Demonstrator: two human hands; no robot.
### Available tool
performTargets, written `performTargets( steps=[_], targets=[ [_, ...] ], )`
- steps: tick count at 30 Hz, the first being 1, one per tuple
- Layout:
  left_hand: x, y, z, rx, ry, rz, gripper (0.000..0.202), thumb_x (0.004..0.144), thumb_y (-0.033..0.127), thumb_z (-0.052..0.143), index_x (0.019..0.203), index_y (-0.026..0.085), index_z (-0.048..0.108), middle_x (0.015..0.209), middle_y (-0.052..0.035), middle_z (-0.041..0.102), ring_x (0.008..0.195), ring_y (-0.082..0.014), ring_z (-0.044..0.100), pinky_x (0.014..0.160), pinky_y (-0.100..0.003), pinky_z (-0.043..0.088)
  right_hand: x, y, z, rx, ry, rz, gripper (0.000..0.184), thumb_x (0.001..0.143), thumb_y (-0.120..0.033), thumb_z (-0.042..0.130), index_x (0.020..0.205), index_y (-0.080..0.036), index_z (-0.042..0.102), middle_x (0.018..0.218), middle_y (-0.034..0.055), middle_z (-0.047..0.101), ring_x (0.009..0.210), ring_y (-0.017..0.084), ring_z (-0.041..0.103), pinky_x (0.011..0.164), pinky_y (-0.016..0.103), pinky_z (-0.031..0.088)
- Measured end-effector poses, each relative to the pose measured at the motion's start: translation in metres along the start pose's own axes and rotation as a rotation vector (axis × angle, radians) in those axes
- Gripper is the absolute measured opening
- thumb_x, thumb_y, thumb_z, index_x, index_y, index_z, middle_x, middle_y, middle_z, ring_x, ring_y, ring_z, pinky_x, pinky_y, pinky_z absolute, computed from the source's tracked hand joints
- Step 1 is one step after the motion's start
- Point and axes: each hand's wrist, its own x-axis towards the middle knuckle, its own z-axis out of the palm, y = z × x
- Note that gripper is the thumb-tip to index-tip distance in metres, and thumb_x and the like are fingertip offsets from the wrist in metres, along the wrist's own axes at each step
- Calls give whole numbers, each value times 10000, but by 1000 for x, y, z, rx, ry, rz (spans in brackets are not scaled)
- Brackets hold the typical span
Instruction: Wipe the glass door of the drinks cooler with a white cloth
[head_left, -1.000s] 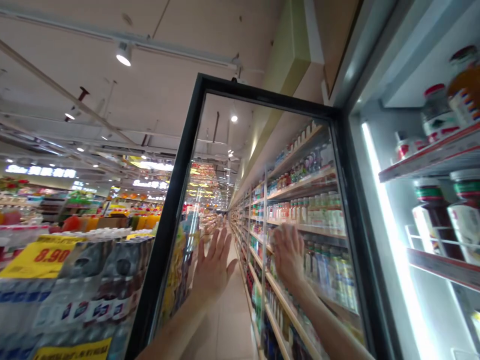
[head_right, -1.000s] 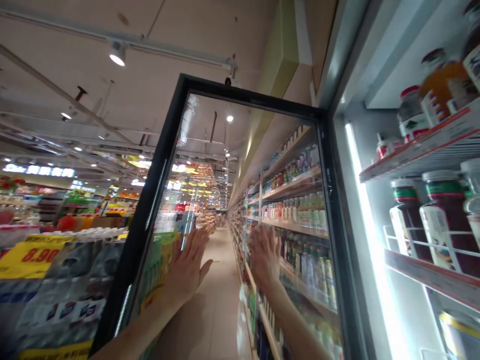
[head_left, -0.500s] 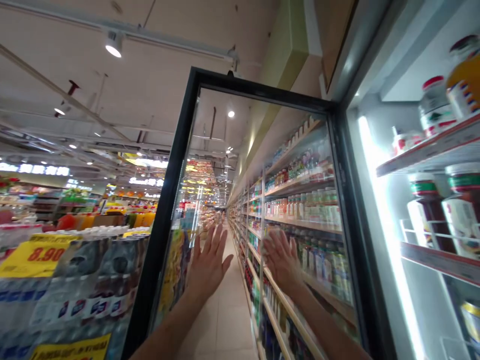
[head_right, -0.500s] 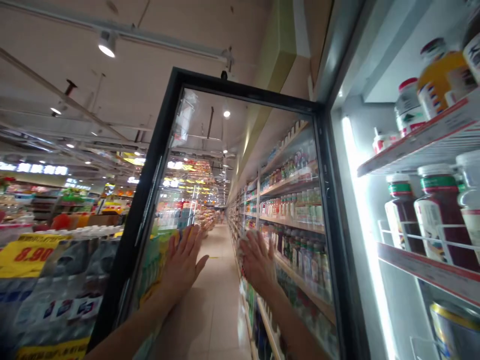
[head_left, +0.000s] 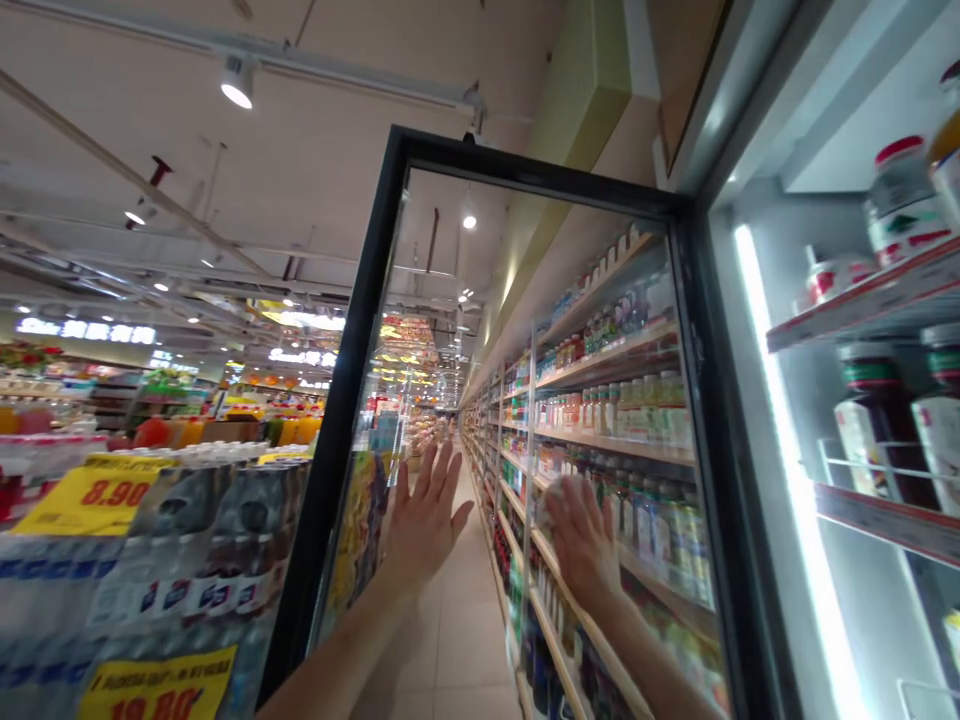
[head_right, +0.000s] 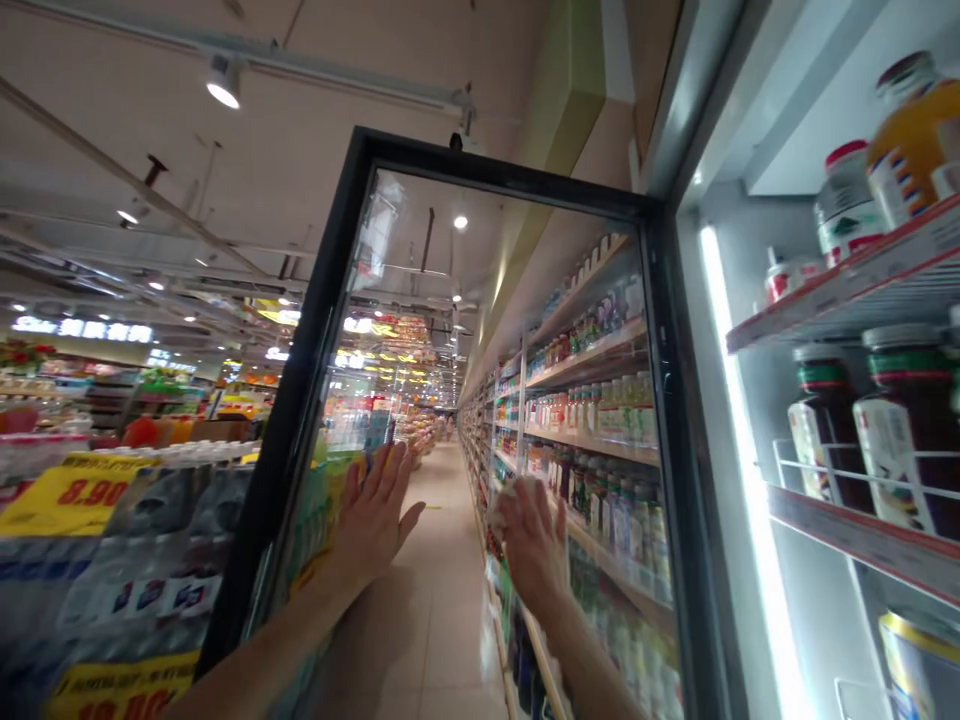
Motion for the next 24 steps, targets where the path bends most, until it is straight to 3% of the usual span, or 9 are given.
performTargets(
  steps=[4, 6, 10, 12, 16, 18, 21, 22, 24],
  targets=[
    [1, 2, -2, 3, -11, 5, 586, 894, 413, 387, 1410, 151, 294, 1457, -105, 320, 1386, -257, 197, 1128, -505, 86, 16, 28, -5, -84, 119, 531, 523, 897, -250, 320, 1417, -201, 306, 1479, 141, 277, 1383, 352, 152, 1005, 633, 270],
    [1, 2, -3, 17, -3, 10, 567, 894, 390, 391, 1397, 138, 320, 1459, -107, 318, 1392, -257, 172, 1128, -506, 78, 24, 16, -3, -62, 109, 450, 506, 893, -239, 328, 1397, -190, 350, 1478, 135, 280, 1391, 344, 119, 1018, 611, 270],
    [2, 0, -3, 25, 20, 18, 530, 902, 382, 376, 1368, 129, 374, 1450, -103, 339, 1391, -247, 182, 1130, -488, 77, 26, -8, 1, 37, -42, -105, 459, 867, -192, 397, 1304, -309, 472, 1423, 26, 405, 1395, 256, 159, 1094, 525, 204],
    [2, 0, -3, 21, 9, 13, 522, 905, 393, 366, 1360, 137, 388, 1447, -96, 346, 1385, -246, 205, 1130, -484, 81, 29, 6, -2, 8, -31, -11, 443, 875, -210, 390, 1300, -298, 480, 1414, 47, 414, 1384, 271, 192, 1079, 552, 213],
    [2, 1, -2, 24, 2, 7, 545, 899, 397, 376, 1381, 142, 354, 1455, -97, 329, 1381, -255, 216, 1128, -498, 79, 41, 39, -6, -92, 116, 582, 505, 899, -273, 314, 1398, -201, 346, 1465, 154, 296, 1371, 356, 182, 987, 635, 284],
    [1, 1, -2, 27, 8, 11, 553, 899, 378, 374, 1394, 136, 326, 1454, -101, 329, 1384, -259, 205, 1126, -503, 87, 44, 33, -4, -75, 119, 514, 521, 889, -257, 324, 1409, -219, 325, 1473, 133, 288, 1380, 345, 158, 1004, 613, 282],
    [1, 0, -1, 22, 7, 7, 565, 900, 364, 370, 1413, 143, 286, 1452, -106, 333, 1388, -256, 189, 1123, -505, 107, 41, 21, -1, -11, 3, 73, 514, 866, -208, 368, 1368, -316, 385, 1455, 37, 348, 1389, 279, 164, 1070, 542, 236],
    [1, 0, -1, 18, 10, 7, 568, 900, 366, 369, 1416, 148, 277, 1452, -107, 333, 1388, -254, 190, 1122, -505, 109, 41, 24, -1, -4, -20, 12, 509, 864, -206, 373, 1356, -331, 398, 1449, 24, 360, 1386, 267, 178, 1077, 534, 227],
    [0, 0, 0, 16, 16, 11, 569, 901, 367, 369, 1420, 153, 268, 1453, -105, 330, 1387, -249, 195, 1124, -500, 105, 45, 42, -4, -32, 8, 159, 494, 874, -229, 355, 1362, -299, 398, 1450, 58, 353, 1377, 283, 201, 1060, 561, 237]
  ],
)
